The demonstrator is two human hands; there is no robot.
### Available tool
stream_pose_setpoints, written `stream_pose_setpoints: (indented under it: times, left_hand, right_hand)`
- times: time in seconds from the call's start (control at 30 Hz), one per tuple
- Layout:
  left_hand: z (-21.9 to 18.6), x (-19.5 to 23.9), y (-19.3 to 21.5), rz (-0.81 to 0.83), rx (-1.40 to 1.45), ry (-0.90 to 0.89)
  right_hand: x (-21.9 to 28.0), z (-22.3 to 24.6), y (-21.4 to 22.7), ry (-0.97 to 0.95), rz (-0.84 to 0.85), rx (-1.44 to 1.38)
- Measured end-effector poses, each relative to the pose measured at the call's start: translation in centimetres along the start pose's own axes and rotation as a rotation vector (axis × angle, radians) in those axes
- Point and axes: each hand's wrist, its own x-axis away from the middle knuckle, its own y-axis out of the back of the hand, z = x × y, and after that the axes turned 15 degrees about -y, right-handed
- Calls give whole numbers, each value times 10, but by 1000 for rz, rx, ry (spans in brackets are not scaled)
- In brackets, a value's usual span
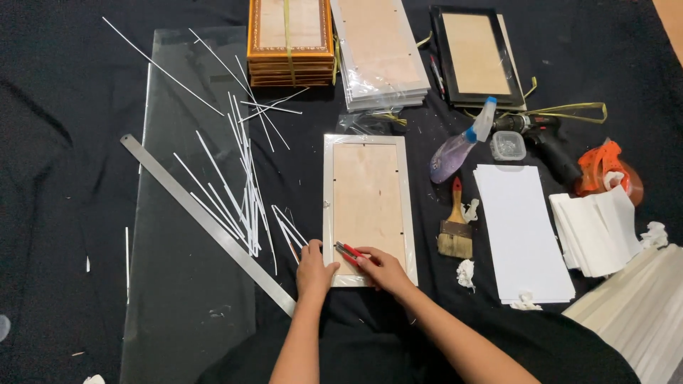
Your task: Securing the wooden backing of picture frames using a hand tool to press down fasteners.
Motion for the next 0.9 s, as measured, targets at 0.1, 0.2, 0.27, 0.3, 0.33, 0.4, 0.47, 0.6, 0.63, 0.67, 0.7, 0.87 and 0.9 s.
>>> stream_pose_setpoints:
  times: [0.1, 0.2, 0.27, 0.3, 0.33, 0.4, 0.47, 0.6, 0.63, 0.67, 0.7, 0.87, 0.9]
  left_hand:
    - [-32, 14, 28, 64, -3, 24]
    - [-51, 22, 47, 114, 19, 57]
    - [-57, 23, 54, 193, -14, 82]
    - [-54, 21, 53, 191, -15, 82]
    - [-52, 19, 51, 191, -15, 81]
    - [-52, 20, 49, 195, -13, 77]
    - [-54, 19, 52, 191, -13, 68]
    - [-51, 18, 48, 186, -21, 67]
    - [-51, 18, 48, 188, -23, 64]
    - [-52, 19, 49, 190, -25, 61]
    - [-49, 19, 47, 191, -23, 62]
    - [-46, 16, 47, 196, -9, 61]
    - [-45, 16, 45, 195, -9, 62]
  right_hand:
    - [-24, -15, -2, 17, 29, -37]
    - [-21, -12, -3, 27, 53, -115]
    - [-20, -10, -1, 39, 98, -173]
    - [-22, -12, -2, 41, 99, -173]
    - [-25, -13, -2, 49, 110, -200]
    - [-27, -18, -4, 55, 117, -230]
    - [-30, -18, -7, 63, -45, 40]
    - [24, 16, -29, 97, -215, 299]
    - [41, 28, -33, 139, -252, 363]
    - [58, 39, -37, 181, -290, 427]
    - [55, 35, -37, 180, -289, 428]
    - [30, 26, -7, 39, -105, 162]
    - [20, 18, -5, 40, -103, 163]
